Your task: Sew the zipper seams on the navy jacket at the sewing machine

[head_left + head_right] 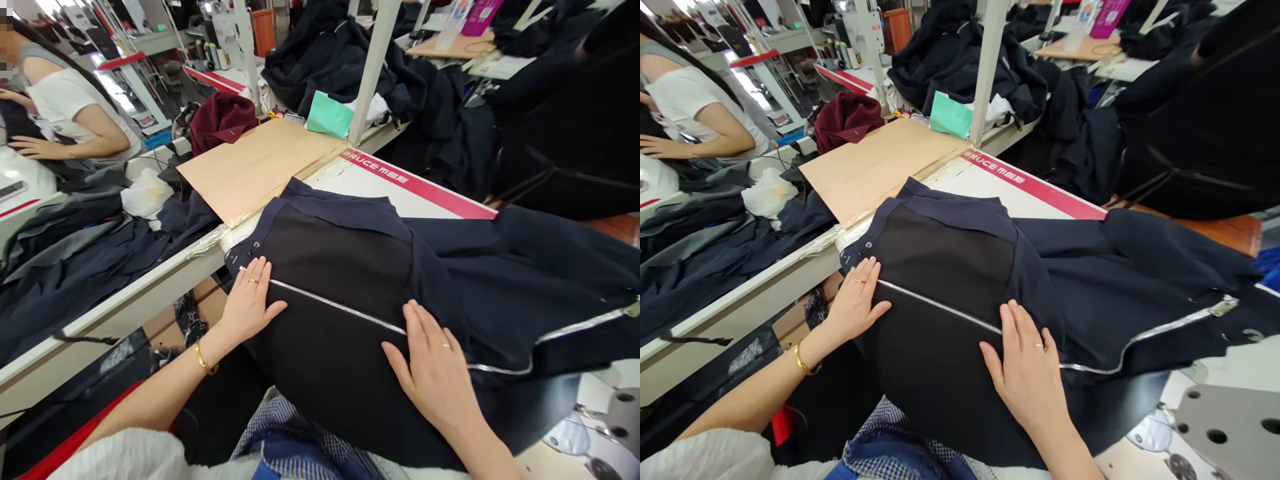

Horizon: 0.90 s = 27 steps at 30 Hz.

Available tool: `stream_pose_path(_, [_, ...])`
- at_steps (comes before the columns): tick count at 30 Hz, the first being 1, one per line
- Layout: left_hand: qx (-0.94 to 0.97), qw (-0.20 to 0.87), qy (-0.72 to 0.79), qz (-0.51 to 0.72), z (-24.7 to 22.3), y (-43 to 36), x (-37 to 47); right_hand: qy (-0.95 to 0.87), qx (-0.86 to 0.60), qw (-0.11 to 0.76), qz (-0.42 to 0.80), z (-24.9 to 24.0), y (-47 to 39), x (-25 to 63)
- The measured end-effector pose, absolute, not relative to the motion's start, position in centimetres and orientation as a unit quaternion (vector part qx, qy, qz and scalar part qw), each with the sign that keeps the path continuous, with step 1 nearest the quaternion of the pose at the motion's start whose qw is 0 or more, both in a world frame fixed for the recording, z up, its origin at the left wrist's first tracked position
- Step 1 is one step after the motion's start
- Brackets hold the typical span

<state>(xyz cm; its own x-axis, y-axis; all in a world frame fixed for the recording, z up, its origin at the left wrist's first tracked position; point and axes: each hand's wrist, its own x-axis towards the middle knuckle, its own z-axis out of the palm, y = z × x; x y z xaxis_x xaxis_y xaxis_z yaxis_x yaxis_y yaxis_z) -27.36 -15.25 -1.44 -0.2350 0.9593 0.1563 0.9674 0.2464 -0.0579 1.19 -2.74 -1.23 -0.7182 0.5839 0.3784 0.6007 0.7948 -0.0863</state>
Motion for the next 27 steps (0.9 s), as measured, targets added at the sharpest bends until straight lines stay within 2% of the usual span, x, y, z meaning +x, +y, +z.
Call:
stream_pose_path(2, [-0.620,0.081,-0.780,-0.023,-1.3,-15.1,-28.0,-0.909,-0.304,0.286,-0.007,-1.2,-2.8,1.8])
stream_pose_path(4, [-0.629,0.077,-0.773,-0.016,-0.9,-14.8,-28.3,-0.902,-0.275,0.333,-0.011,-1.1,-3.1,2.2])
stream_pose_path(14, [-0.609,0.059,-0.791,0.034,2.5,-11.0,-30.9,-0.929,-0.209,0.305,-0.028,-0.4,-3.6,2.7])
stream_pose_path(16, [-0.621,0.052,-0.782,0.008,3.3,-9.3,-30.9,-0.938,-0.198,0.285,-0.022,-0.4,-3.8,2.6])
stream_pose_path(19, [-0.707,0.036,-0.705,-0.045,4.0,-5.0,-30.2,-0.960,-0.189,0.205,-0.023,-0.4,-3.0,2.3])
stream_pose_path(23, [-0.760,0.004,-0.650,0.004,3.5,1.1,-28.4,-0.979,-0.183,0.080,-0.045,0.7,0.6,2.0])
stream_pose_path(27, [-0.700,0.050,-0.710,0.055,2.9,2.1,-26.8,-0.938,-0.334,0.024,-0.087,2.8,1.5,1.0])
